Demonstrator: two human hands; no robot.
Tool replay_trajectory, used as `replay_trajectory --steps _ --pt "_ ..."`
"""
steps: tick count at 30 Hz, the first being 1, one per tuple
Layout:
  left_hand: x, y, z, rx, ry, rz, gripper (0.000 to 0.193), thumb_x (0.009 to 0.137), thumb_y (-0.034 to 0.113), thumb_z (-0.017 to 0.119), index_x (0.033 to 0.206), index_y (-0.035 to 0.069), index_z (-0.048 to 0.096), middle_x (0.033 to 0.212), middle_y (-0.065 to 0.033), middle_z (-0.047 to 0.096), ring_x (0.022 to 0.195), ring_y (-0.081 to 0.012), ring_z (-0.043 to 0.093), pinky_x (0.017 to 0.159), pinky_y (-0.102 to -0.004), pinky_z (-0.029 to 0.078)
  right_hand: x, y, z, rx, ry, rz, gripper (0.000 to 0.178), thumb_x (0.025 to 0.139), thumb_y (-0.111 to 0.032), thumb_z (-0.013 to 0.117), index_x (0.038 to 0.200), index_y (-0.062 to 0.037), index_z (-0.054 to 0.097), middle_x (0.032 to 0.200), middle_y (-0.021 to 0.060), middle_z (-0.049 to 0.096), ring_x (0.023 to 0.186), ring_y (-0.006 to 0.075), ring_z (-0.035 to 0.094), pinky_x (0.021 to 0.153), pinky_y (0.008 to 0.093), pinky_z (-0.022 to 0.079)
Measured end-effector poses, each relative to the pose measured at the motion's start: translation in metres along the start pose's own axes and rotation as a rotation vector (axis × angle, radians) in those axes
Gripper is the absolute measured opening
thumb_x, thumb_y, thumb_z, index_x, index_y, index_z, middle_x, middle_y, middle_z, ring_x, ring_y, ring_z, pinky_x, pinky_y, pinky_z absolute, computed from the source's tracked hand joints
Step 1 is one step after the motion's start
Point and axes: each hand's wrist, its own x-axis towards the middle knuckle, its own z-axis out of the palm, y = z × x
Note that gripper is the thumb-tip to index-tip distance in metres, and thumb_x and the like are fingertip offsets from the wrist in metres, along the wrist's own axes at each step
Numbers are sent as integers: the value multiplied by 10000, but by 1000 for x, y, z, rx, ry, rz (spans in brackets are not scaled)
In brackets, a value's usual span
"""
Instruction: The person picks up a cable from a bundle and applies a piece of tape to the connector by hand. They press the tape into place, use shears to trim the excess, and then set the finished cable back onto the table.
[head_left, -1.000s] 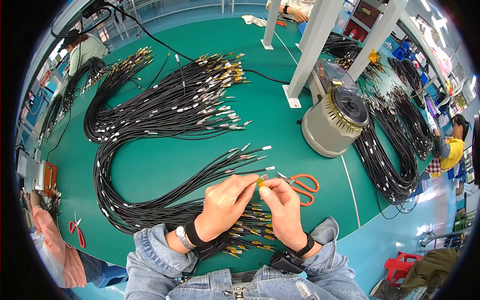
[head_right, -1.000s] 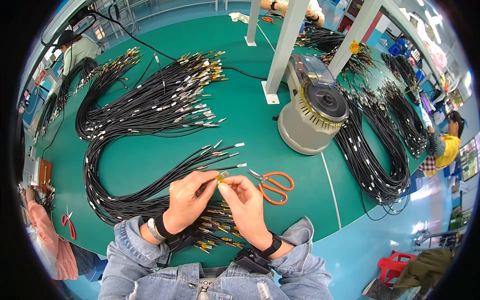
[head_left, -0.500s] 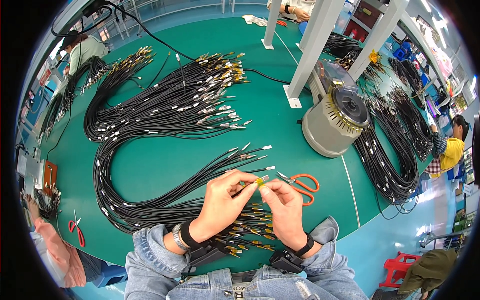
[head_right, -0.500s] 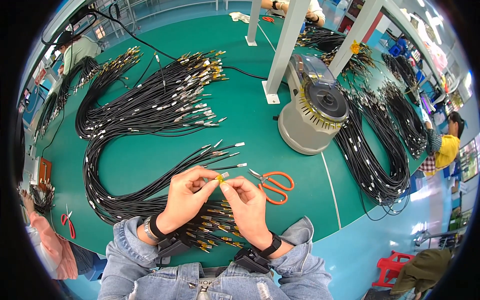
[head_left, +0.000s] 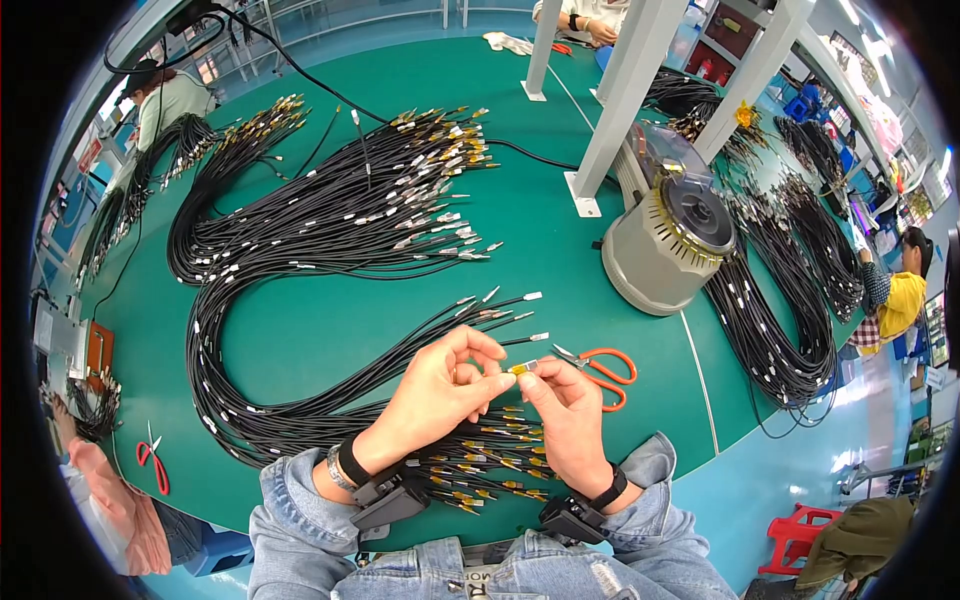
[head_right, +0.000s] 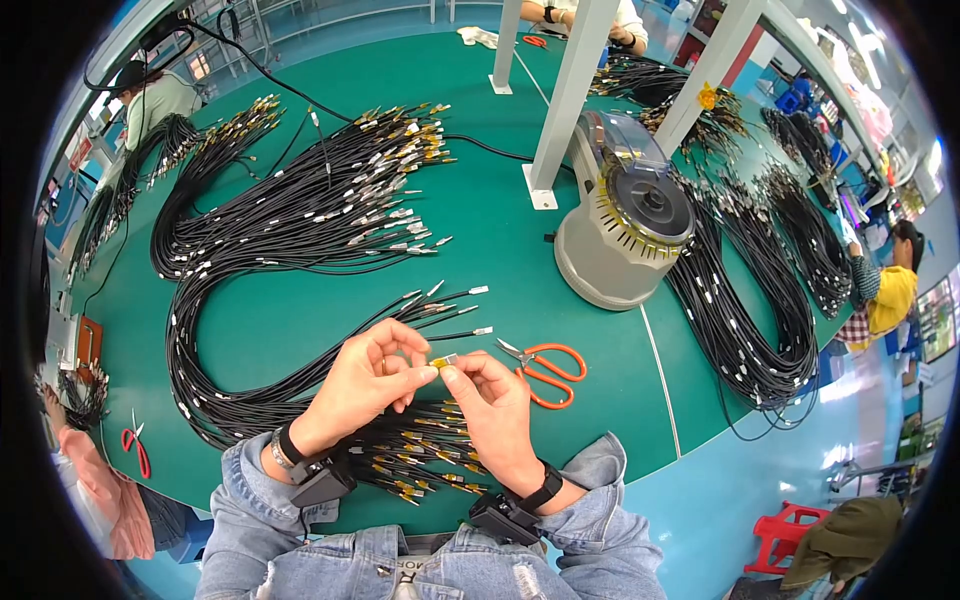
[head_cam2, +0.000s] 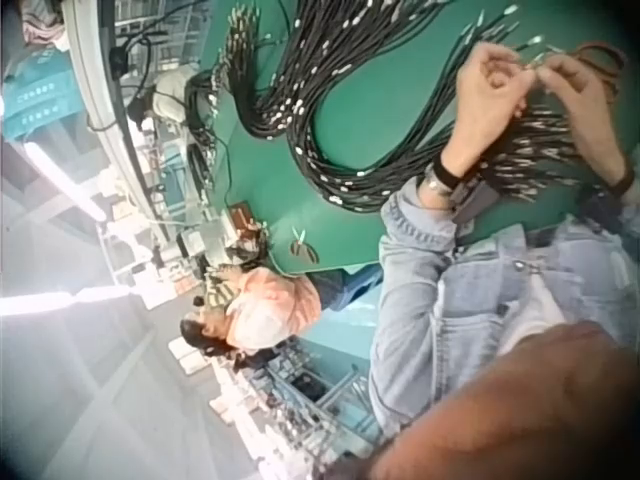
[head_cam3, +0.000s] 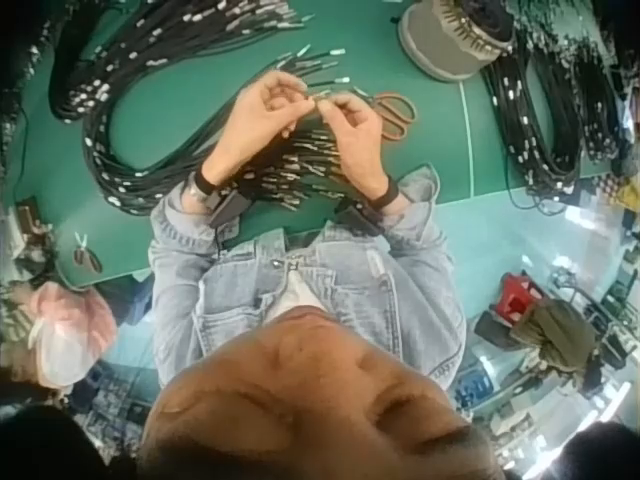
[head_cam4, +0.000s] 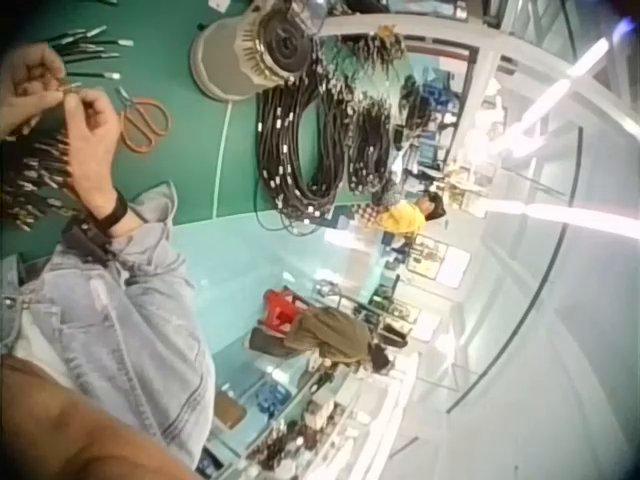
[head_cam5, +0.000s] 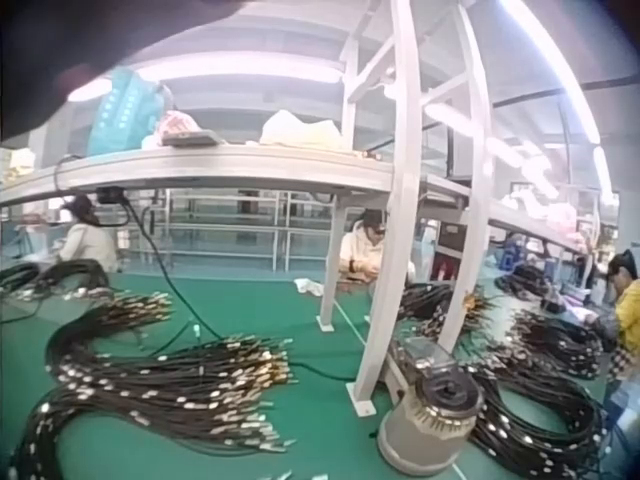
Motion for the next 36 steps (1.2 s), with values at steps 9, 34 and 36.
replay_trajectory --steps 9,34,36 --pt "0 -13 -1 573 146 425 119 826 62 635 793 -42 588 648 -49 587 512 -63 530 446 -198 407 1 -3 2 16 0 0 88 855 -55 599 906 17 604 835 6 563 751 75 504 690 211 413" --pt "2 0 -15 14 -300 -98 224 939 197 489 847 9 566 584 21 489 467 -44 404 442 -193 313 1 -1 -3 141 -50 26 62 844 -29 603 877 24 600 868 36 565 742 101 497 681 229 403" --pt "2 0 -16 1 -316 -103 221 940 196 487 847 11 565 582 23 486 465 -42 400 440 -193 310 1 0 -2 162 -55 9 56 843 -25 602 869 24 597 868 35 560 741 102 493 679 231 399"
